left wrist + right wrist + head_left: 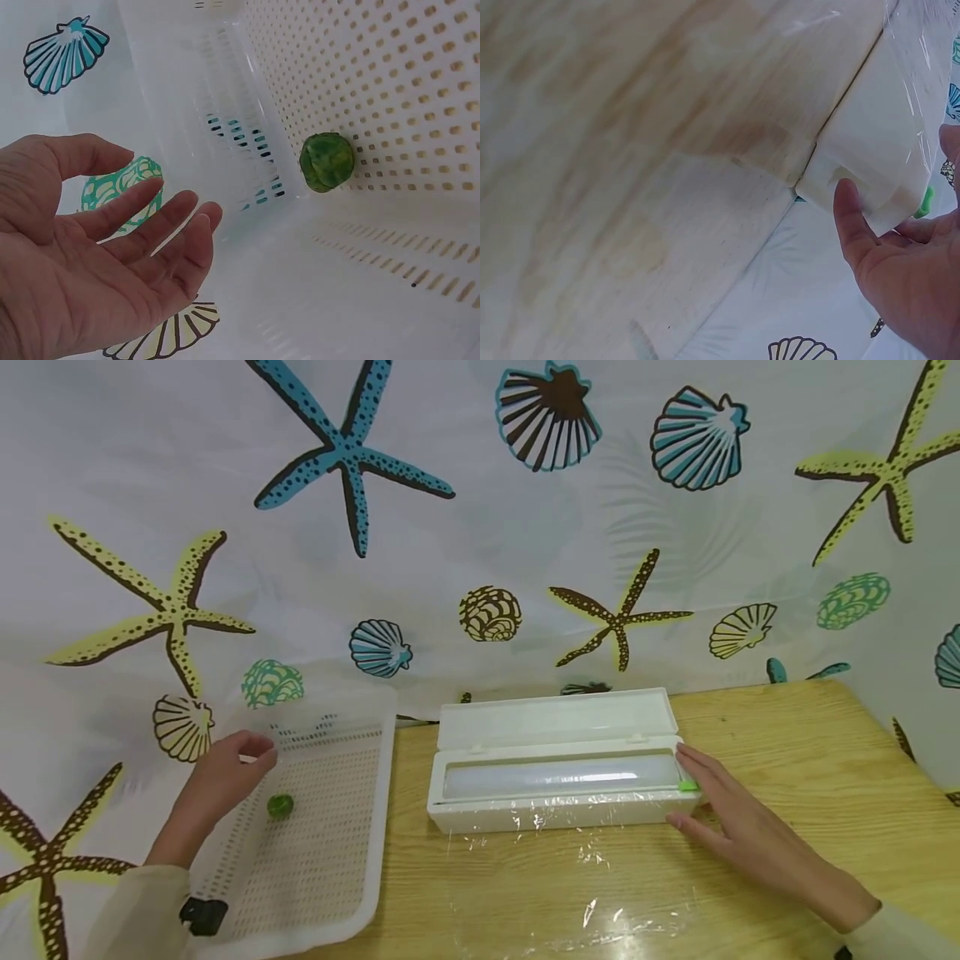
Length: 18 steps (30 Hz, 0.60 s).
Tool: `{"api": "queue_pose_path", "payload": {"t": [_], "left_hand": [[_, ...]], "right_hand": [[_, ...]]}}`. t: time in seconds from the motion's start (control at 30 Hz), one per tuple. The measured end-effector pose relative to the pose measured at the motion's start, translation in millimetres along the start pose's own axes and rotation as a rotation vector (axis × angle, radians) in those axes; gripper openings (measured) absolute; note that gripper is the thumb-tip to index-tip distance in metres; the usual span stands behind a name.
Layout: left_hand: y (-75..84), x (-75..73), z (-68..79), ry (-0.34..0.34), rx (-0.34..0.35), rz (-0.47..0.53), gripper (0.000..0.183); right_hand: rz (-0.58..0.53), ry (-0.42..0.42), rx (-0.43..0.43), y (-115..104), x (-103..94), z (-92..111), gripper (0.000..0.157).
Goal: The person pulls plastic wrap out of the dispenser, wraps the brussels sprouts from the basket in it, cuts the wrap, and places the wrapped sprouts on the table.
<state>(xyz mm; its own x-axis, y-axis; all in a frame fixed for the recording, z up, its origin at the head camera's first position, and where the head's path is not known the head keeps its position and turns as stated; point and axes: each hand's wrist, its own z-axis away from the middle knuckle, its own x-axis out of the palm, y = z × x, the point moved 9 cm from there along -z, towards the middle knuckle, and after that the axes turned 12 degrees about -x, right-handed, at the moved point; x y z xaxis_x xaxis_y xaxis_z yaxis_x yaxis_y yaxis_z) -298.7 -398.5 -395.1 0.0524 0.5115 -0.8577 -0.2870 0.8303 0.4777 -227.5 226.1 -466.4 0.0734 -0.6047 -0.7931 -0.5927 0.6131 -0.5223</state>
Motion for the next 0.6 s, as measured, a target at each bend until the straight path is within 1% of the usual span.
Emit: {"api": "queue_pose_path", "payload": {"t": [0.07,0.13,0.27,0.33,0.4,0.47,0.57,0.6], "left_hand": [[-4.0,3.1,-4.9,-0.024,-0.013,-0.043,0.051],[-10.1,8.1,-10.6,-0.071,-0.038,-0.061,0.053],[-31.4,19.3,-20.9,-0.183,-0.14,-0.055,0.055],[-40.9,26.0,-25.9,-0.227,-0.182,-0.047,0.058],[-46.9,31.9,-30.4,-0.25,-0.209,-0.057,0.061],[-50.6,36.5,-34.2,-0.259,-0.227,-0.076,0.065],[-52.4,41.0,-36.9,-0.266,-0.226,-0.109,0.066],[-52.3,42.0,-36.6,-0.271,-0.213,-0.124,0.065]], "right_hand": [[0.005,0.002,0.0,-1,-0.8,0,0.085],[0.008,0.005,-0.001,-2,-1.5,-1,0.085],[0.013,0.002,-0.013,-3,-0.1,-4,0.085],[0.016,0.0,-0.017,-3,0.7,-5,0.085],[0.022,0.0,-0.017,-3,0.9,-5,0.085],[0.021,0.001,-0.016,-3,0.4,-6,0.085],[0.02,0.002,-0.006,-1,-0.3,-7,0.085],[0.018,0.005,-0.004,-1,-0.8,-8,0.085]]}}
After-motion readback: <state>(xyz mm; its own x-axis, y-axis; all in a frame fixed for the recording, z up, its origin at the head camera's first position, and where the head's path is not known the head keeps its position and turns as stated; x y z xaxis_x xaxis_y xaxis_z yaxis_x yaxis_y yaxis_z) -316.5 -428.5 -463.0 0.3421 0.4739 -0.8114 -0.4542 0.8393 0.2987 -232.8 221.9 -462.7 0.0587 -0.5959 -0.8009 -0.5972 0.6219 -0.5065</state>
